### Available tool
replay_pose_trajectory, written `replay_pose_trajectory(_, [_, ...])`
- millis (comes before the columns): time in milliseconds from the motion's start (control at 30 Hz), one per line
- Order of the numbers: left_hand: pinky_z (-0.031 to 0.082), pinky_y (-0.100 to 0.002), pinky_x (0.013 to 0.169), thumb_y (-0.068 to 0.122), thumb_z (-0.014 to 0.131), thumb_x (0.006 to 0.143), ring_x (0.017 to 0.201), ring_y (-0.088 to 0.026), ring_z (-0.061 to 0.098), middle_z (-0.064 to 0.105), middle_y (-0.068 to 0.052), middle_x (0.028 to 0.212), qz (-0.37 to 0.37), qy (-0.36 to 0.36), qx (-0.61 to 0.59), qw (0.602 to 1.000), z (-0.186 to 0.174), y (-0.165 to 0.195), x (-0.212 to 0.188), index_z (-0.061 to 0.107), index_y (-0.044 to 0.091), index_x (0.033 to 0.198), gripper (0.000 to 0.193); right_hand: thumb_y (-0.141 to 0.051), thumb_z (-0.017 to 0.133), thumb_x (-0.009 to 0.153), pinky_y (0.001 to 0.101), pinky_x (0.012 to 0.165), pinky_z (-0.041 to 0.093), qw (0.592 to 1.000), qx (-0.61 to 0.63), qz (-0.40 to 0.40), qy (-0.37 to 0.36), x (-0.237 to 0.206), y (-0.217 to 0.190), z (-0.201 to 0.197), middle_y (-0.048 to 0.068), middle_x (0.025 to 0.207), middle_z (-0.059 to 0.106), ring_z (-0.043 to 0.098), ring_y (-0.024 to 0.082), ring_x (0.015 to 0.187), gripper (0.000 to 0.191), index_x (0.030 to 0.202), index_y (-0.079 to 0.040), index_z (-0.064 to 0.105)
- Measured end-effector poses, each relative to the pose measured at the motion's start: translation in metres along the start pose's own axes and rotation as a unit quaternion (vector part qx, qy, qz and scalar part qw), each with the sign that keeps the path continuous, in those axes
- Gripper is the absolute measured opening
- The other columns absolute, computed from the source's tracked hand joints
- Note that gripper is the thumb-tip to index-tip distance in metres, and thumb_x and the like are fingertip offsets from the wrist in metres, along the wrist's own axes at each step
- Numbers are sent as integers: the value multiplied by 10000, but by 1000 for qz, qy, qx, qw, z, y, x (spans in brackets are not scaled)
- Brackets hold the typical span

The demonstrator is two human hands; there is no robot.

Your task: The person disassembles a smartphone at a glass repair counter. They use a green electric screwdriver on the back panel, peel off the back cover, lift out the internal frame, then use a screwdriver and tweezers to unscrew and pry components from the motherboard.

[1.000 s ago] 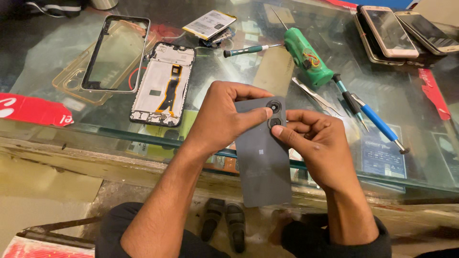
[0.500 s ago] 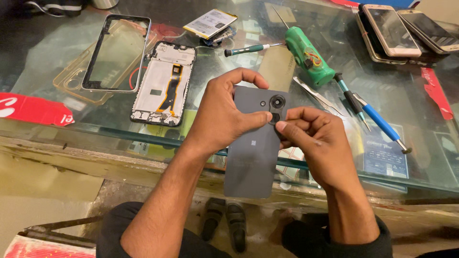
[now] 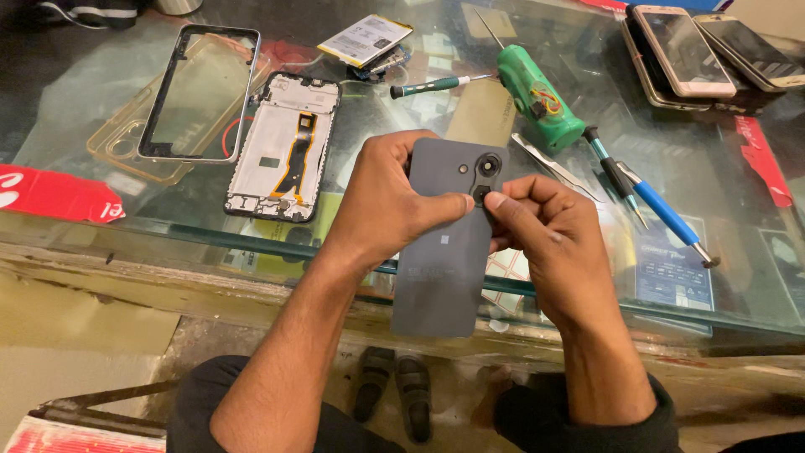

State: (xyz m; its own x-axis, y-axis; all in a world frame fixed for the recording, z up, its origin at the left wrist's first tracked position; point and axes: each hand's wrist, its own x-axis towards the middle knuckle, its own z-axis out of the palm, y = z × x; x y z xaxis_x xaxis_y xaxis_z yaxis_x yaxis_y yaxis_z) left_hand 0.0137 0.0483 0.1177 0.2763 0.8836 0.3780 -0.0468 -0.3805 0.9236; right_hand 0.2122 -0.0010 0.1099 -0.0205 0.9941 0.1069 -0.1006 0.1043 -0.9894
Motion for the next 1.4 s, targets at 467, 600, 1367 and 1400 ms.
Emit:
replay_pose_trajectory(467, [583,-244,644,76,796,788,719,-60,685,754,-29,821,-16,-16,-68,997,-1,-4,0,743,-15,898,152,-75,699,967,248,654,551,999,-40,-5,4,0,-5,3,82,878,749,679,106,729,197,1094,76,703])
replay_pose_trajectory(600, [614,-248,694,63,799,842,767,-80,711,776,-73,887,-21,8,-144,989,1,-7,3,756,-41,991,187,-82,662,982,235,692,575,1000,-9,-1,25,-1,-8,5,68,914,756,691,94,763,256,1190,66,681])
replay_pose_trajectory(1367, [530,-220,554,115,784,885,633,-65,644,752,-90,746,-55,56,-66,995,5,7,3,753,-37,1092,259,47,637,946,316,705,638,1000,10,-22,9,-2,-14,7,162,1033,752,739,188,849,412,1346,105,554])
replay_pose_trajectory(1400, [491,-208,552,87,844,844,628,-51,596,743,-104,726,-44,36,2,998,5,8,2,755,-30,1128,321,39,628,963,321,726,641,999,26,-24,16,-2,-14,8,162,1035,749,742,194,861,399,1346,111,538])
